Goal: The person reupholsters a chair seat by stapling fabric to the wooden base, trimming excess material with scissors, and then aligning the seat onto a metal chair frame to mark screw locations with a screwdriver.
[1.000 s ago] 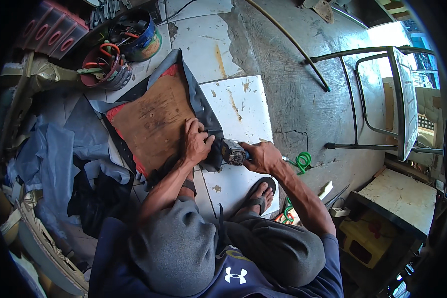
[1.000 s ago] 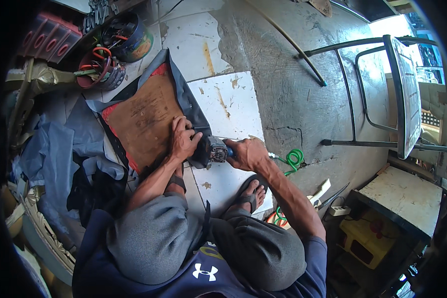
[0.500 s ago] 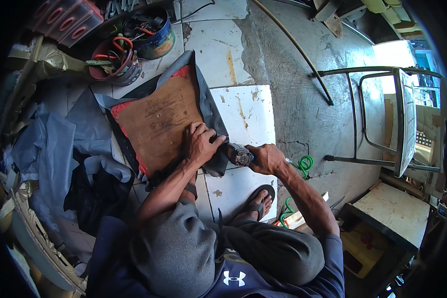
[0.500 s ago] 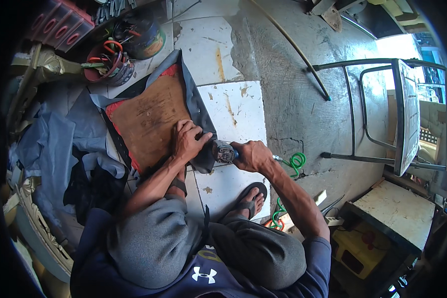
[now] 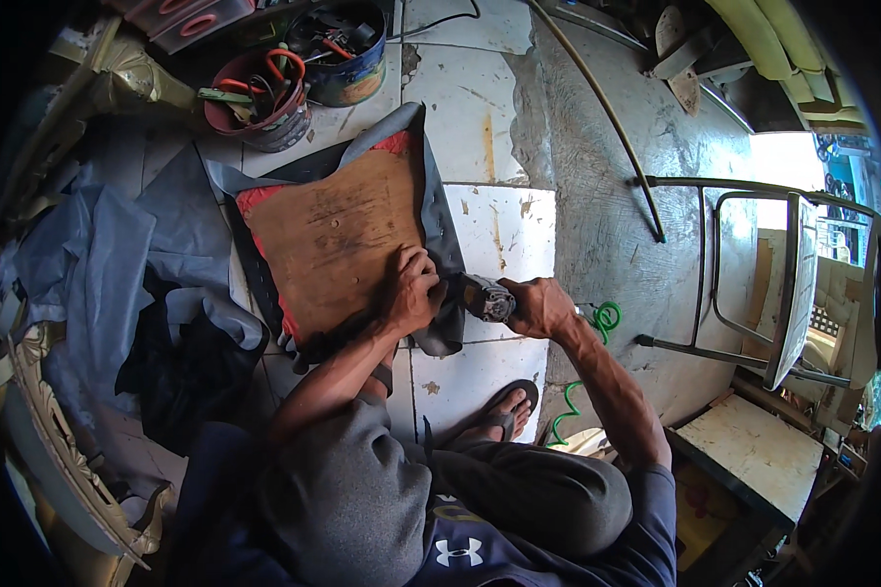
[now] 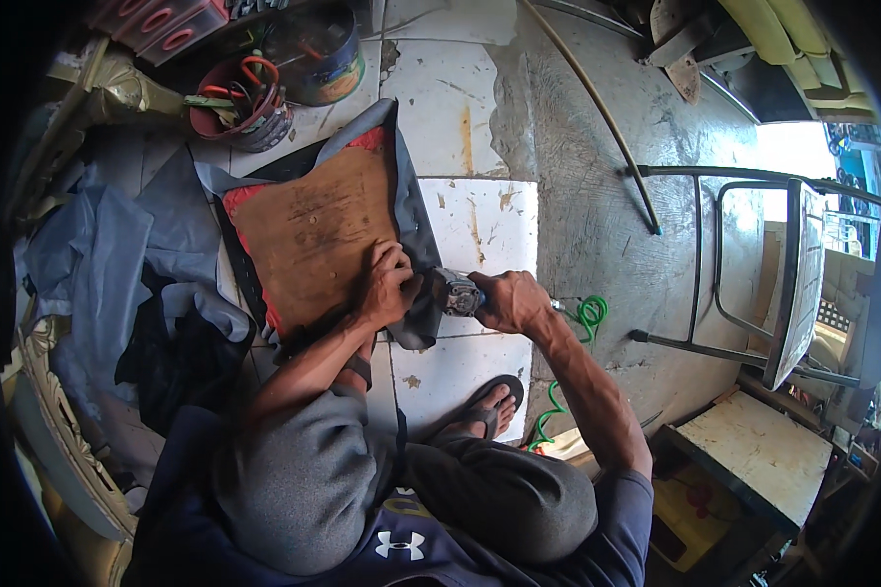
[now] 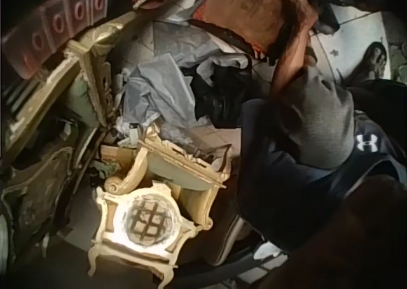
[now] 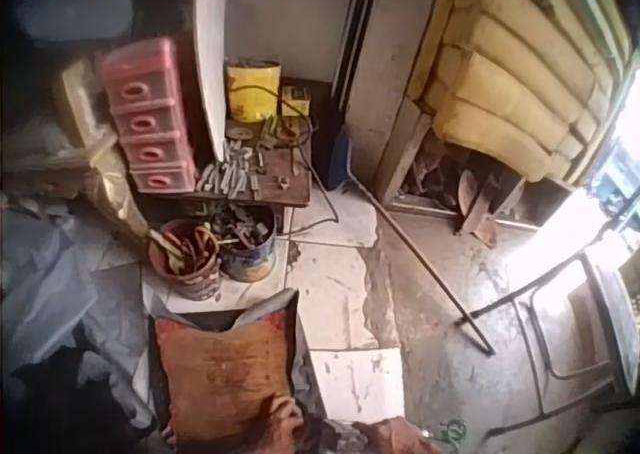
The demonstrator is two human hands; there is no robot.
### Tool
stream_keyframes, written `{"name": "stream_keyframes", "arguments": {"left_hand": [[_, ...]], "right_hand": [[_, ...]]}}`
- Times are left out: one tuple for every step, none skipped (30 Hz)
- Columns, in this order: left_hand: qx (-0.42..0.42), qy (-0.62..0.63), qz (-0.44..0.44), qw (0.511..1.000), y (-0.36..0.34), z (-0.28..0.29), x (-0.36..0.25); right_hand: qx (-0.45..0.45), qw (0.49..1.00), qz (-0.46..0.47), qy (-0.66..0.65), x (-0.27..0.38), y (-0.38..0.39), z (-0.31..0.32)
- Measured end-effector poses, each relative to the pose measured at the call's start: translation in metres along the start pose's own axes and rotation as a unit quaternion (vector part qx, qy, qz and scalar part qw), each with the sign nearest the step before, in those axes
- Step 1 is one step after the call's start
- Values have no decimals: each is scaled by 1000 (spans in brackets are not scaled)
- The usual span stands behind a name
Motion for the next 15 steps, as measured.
{"name": "stream_keyframes", "arguments": {"left_hand": [[-6, -4, -2, 1000, -1, 1, 0], [-11, -8, -5, 1000, -1, 2, 0], [-6, -4, 5, 1000, 2, 2, -1], [-3, 3, 9, 1000, 2, 1, -1], [1, 9, 13, 1000, 2, 0, -1], [-1, 10, 13, 1000, 2, -1, -2], [-2, 10, 16, 1000, 3, -1, -2], [-3, 9, 20, 1000, 4, -1, -3], [-15, -7, 15, 1000, 2, 0, -3], [-26, -22, 11, 999, 0, 2, -2], [-37, -38, 5, 999, -1, 4, -3], [-39, -41, 7, 998, 1, 7, -4], [-42, -43, 7, 998, 5, 9, -3], [-45, -45, 6, 998, 9, 13, -3], [-26, -54, 13, 998, 14, 16, -2]], "right_hand": [[2, 1000, -10, 4, 1, -5, 3], [4, 1000, -21, 8, 2, -9, 5], [17, 1000, -17, 20, 3, -11, 6], [11, 1000, -14, 13, 1, -10, 7], [5, 1000, -12, 6, -2, -10, 6], [-1, 1000, -9, -1, -5, -9, 6], [-3, 1000, -17, 0, -5, -11, 7], [-5, 1000, -26, 2, -5, -14, 9], [-7, 999, -35, 3, -4, -18, 10], [-9, 999, -45, 3, -2, -19, 10], [-16, 999, -43, -6, 0, -19, 9], [-24, 999, -40, -16, 4, -19, 8], [-36, 998, -40, -36, 7, -18, 8], [-49, 996, -40, -57, 12, -16, 6], [-64, 994, -40, -79, 16, -12, 5]]}}
Point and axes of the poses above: each hand's wrist, its own y-axis away from the middle knuckle, its own z-axis out of the back of the hand, x = y × z, the point moved 5 cm from there along -y, towards the middle knuckle, and after that the axes turned 5 degrees about x, right-handed, at the moved point
